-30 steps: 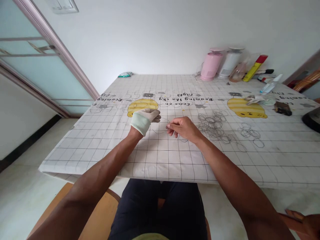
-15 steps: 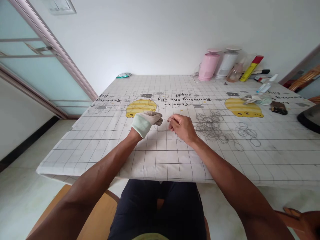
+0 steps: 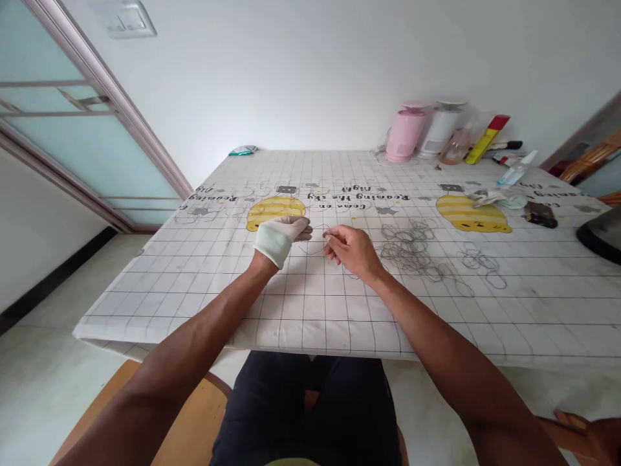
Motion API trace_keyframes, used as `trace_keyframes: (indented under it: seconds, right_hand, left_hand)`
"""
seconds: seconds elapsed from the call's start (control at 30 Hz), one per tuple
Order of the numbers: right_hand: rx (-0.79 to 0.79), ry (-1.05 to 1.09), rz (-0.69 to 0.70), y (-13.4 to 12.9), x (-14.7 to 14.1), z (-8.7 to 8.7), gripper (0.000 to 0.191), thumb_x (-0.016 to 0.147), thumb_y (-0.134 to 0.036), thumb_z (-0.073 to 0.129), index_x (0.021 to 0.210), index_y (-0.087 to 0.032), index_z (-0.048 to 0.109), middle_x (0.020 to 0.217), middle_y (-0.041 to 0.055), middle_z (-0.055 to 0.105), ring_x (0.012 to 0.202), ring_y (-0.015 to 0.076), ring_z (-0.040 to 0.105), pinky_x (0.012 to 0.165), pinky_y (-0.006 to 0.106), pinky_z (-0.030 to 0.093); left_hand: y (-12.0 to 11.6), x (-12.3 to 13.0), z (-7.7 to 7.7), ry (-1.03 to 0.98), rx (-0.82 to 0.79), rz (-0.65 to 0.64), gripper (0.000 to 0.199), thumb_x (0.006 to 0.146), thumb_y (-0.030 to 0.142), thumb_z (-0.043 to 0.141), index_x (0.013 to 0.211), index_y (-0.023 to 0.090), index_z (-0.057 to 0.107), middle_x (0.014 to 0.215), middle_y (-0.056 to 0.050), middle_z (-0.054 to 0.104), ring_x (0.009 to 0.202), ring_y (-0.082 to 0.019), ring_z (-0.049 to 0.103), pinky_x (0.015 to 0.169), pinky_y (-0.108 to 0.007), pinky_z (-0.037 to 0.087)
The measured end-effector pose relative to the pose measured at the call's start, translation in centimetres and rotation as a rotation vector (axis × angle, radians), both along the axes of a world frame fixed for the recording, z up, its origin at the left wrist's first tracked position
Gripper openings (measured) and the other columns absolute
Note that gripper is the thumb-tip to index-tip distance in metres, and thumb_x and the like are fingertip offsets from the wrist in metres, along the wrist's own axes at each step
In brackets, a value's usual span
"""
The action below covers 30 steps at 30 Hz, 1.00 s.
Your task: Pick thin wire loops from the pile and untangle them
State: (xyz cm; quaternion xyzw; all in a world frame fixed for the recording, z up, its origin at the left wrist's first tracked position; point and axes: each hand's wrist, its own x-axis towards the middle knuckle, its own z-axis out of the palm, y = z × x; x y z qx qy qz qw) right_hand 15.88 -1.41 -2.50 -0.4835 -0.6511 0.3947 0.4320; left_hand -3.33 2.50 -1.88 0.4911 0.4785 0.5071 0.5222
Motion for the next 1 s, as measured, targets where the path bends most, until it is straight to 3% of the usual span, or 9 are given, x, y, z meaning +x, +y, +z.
trace_keyframes:
  seconds: [0.13,0.27,0.53,0.7,0.83,1.0]
  right_hand:
    - [0.023,0.024,-0.03,-0.2,-0.2,-0.1,0.037,0.095,-0.036,0.063,0.126,-0.017,0.074,0.074,0.0044,0.074,0.058,0.0155,0.063,0.05,0.028,0.054]
    - [0.032,0.052,-0.094,-0.2,-0.4,-0.3,0.042,0.092,-0.032,0.061,0.129,-0.017,0.075,0.071,0.0032,0.072,0.056,0.0147,0.061,0.048,0.027,0.052]
    - [0.006,-0.045,-0.096,-0.2,-0.6,-0.5,0.039,0.092,-0.033,0.062,0.125,-0.02,0.077,0.07,0.0032,0.072,0.056,0.0162,0.063,0.046,0.027,0.049]
    - [0.087,-0.11,-0.115,-0.2,-0.5,-0.3,0.033,0.097,-0.048,0.06,0.104,-0.022,0.08,0.068,0.0041,0.073,0.057,0.0182,0.065,0.052,0.029,0.051]
    - [0.134,-0.118,-0.181,-0.1,-0.4,0.0,0.031,0.098,-0.048,0.061,0.092,-0.022,0.078,0.068,0.004,0.072,0.054,0.0178,0.064,0.052,0.03,0.05]
    - [0.159,-0.069,-0.247,-0.2,-0.2,0.3,0.033,0.098,-0.049,0.06,0.095,-0.022,0.078,0.068,0.0041,0.072,0.053,0.0174,0.063,0.048,0.028,0.047]
  left_hand:
    - [-0.2,0.3,0.1,0.04,0.019,-0.019,0.016,0.091,0.028,0.068,0.087,0.015,0.076,0.086,-0.007,0.079,0.078,-0.016,0.076,0.078,-0.028,0.062]
    - [-0.1,0.5,0.0,0.012,0.008,-0.024,0.014,0.091,0.027,0.069,0.087,0.015,0.075,0.084,-0.007,0.078,0.076,-0.016,0.074,0.079,-0.028,0.061]
    - [-0.1,0.4,0.3,0.06,-0.001,-0.016,0.015,0.092,0.025,0.067,0.083,0.016,0.074,0.085,-0.007,0.078,0.076,-0.016,0.074,0.078,-0.027,0.061]
    - [-0.7,0.3,0.8,0.09,-0.027,-0.02,0.013,0.09,0.024,0.069,0.081,0.016,0.074,0.085,-0.008,0.078,0.076,-0.016,0.073,0.078,-0.027,0.061]
    - [-0.9,-0.1,1.1,-0.011,-0.059,-0.004,0.025,0.094,0.04,0.07,0.09,0.015,0.074,0.094,-0.011,0.079,0.076,-0.018,0.073,0.079,-0.031,0.062]
    - [-1.5,-0.2,1.3,-0.049,-0.101,-0.04,0.044,0.091,0.059,0.072,0.096,0.014,0.073,0.101,-0.015,0.08,0.075,-0.02,0.073,0.075,-0.034,0.062]
